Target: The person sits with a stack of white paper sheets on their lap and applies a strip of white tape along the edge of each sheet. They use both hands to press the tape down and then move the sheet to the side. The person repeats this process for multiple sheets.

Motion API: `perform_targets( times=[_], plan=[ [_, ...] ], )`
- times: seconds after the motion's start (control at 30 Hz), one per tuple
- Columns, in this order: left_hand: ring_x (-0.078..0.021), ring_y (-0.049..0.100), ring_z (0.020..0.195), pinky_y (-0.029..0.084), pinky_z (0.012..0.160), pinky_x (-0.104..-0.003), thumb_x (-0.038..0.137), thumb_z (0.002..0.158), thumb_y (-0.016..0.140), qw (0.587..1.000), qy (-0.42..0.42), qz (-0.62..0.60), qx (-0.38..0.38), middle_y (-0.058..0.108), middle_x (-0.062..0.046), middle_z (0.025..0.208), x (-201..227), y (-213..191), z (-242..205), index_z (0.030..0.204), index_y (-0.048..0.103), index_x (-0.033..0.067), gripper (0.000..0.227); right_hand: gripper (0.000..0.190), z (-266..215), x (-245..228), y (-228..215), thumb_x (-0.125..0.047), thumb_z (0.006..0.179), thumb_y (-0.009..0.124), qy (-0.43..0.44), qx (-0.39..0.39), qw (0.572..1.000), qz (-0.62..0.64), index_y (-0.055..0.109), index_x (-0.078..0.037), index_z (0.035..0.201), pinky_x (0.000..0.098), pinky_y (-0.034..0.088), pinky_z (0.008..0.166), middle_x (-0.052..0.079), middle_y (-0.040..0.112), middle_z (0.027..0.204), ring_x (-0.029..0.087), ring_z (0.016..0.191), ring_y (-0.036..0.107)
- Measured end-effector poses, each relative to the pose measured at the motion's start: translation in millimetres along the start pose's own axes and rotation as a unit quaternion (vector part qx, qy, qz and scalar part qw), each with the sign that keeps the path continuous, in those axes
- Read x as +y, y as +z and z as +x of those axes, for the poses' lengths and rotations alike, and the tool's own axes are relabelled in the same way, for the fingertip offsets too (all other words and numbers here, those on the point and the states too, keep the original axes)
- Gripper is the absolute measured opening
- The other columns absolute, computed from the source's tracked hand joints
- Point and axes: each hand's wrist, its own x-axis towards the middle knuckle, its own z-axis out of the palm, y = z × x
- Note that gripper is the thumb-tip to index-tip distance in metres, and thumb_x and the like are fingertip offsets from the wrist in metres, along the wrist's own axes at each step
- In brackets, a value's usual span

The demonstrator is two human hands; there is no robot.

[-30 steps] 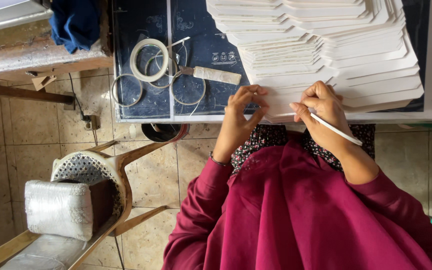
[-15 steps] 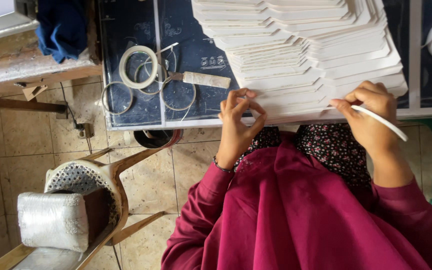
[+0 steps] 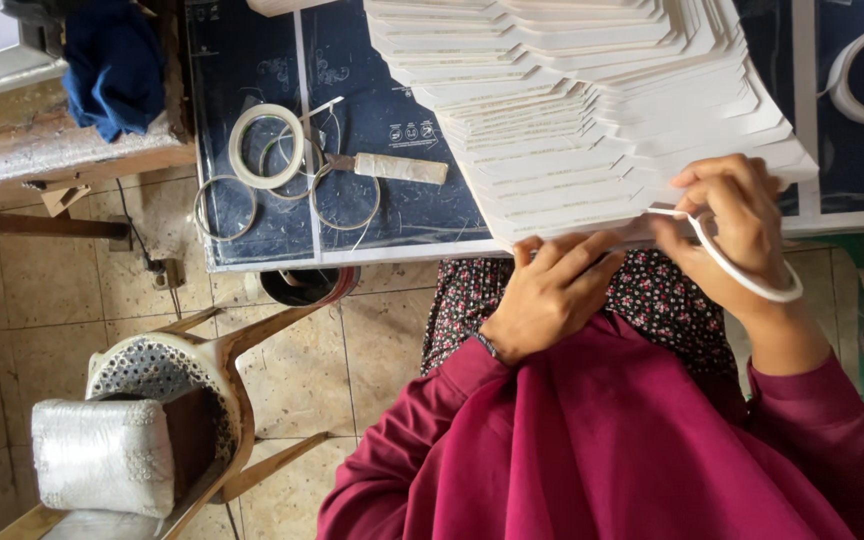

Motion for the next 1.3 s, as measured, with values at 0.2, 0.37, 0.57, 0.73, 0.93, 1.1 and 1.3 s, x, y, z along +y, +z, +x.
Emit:
perform_targets(
  times=[0.2, 0.37, 0.57, 0.73, 0.93, 1.1, 1.3],
  plan=[
    [-0.0246, 0.061, 0.129, 0.036, 0.105, -0.05, 0.027, 0.098, 0.069, 0.993, -0.071, 0.082, -0.054, 0.059, -0.003, 0.15, 2, 2, -12, 0.124, 0.071, 0.0266, 0.026, 0.032, -13, 26, 37, 0.034, 0.093, 0.067, -0.138, 0.111, 0.984, -0.029, 0.057, 0.006, 0.083, 0.0417, 0.042, 0.077, 0.023, 0.076, 0.093, 0.031, 0.073, 0.056],
    [-0.0287, 0.056, 0.141, 0.034, 0.103, -0.055, 0.023, 0.098, 0.065, 0.993, -0.076, 0.066, -0.061, 0.051, -0.004, 0.159, 7, -11, 1, 0.093, 0.065, 0.0206, 0.006, 0.033, 0, 42, 46, 0.034, 0.094, 0.069, -0.162, 0.104, 0.98, -0.045, 0.057, 0.006, 0.082, 0.0414, 0.041, 0.074, 0.023, 0.073, 0.085, 0.03, 0.071, 0.053],
    [-0.0301, 0.071, 0.092, 0.048, 0.081, -0.047, 0.013, 0.091, 0.065, 0.991, -0.092, -0.084, -0.058, 0.072, -0.009, 0.114, -15, -34, 58, 0.089, 0.067, 0.0144, 0.003, 0.013, 12, 20, 9, 0.005, 0.091, 0.077, -0.088, -0.052, 0.993, -0.054, 0.066, 0.0, 0.098, 0.0427, 0.042, 0.094, 0.013, 0.071, 0.104, 0.032, 0.095, 0.062],
    [-0.0301, 0.058, 0.106, 0.041, 0.084, -0.051, 0.027, 0.087, 0.074, 0.959, -0.229, -0.153, -0.064, 0.067, 0.008, 0.12, -37, 10, 86, 0.089, 0.071, 0.0262, 0.004, 0.014, 5, -1, 6, 0.011, 0.109, 0.06, -0.027, -0.034, 0.999, 0.001, 0.072, 0.009, 0.117, 0.0469, 0.046, 0.103, 0.019, 0.073, 0.119, 0.039, 0.108, 0.065],
    [-0.0316, 0.055, 0.103, 0.039, 0.082, -0.051, 0.031, 0.073, 0.083, 0.946, -0.306, -0.073, -0.076, 0.057, 0.005, 0.106, -28, 18, 95, 0.077, 0.066, 0.0225, 0.02, 0.01, -16, 7, 26, 0.003, 0.116, 0.058, 0.004, 0.059, 0.998, 0.008, 0.062, 0.012, 0.116, 0.053, 0.048, 0.096, 0.026, 0.06, 0.113, 0.044, 0.104, 0.057],
    [-0.0339, 0.054, 0.101, 0.038, 0.079, -0.052, 0.028, 0.072, 0.077, 0.949, -0.296, -0.077, -0.069, 0.057, 0.0, 0.107, -26, 18, 96, 0.076, 0.065, 0.0195, 0.015, 0.048, -29, -4, 47, -0.015, 0.117, 0.036, -0.008, 0.225, 0.959, 0.173, 0.042, 0.002, 0.074, 0.0548, 0.05, 0.087, 0.016, 0.044, 0.07, 0.035, 0.072, 0.047],
    [-0.0126, 0.069, 0.108, 0.049, 0.081, -0.026, 0.006, 0.098, 0.063, 0.855, -0.245, -0.448, 0.092, 0.066, 0.002, 0.117, -65, -13, 64, 0.107, 0.062, 0.0198, 0.016, 0.032, 17, -28, 20, -0.005, 0.111, 0.064, 0.108, -0.058, 0.974, 0.193, 0.071, -0.003, 0.079, 0.0366, 0.046, 0.09, 0.013, 0.064, 0.095, 0.025, 0.093, 0.064]
  ],
)
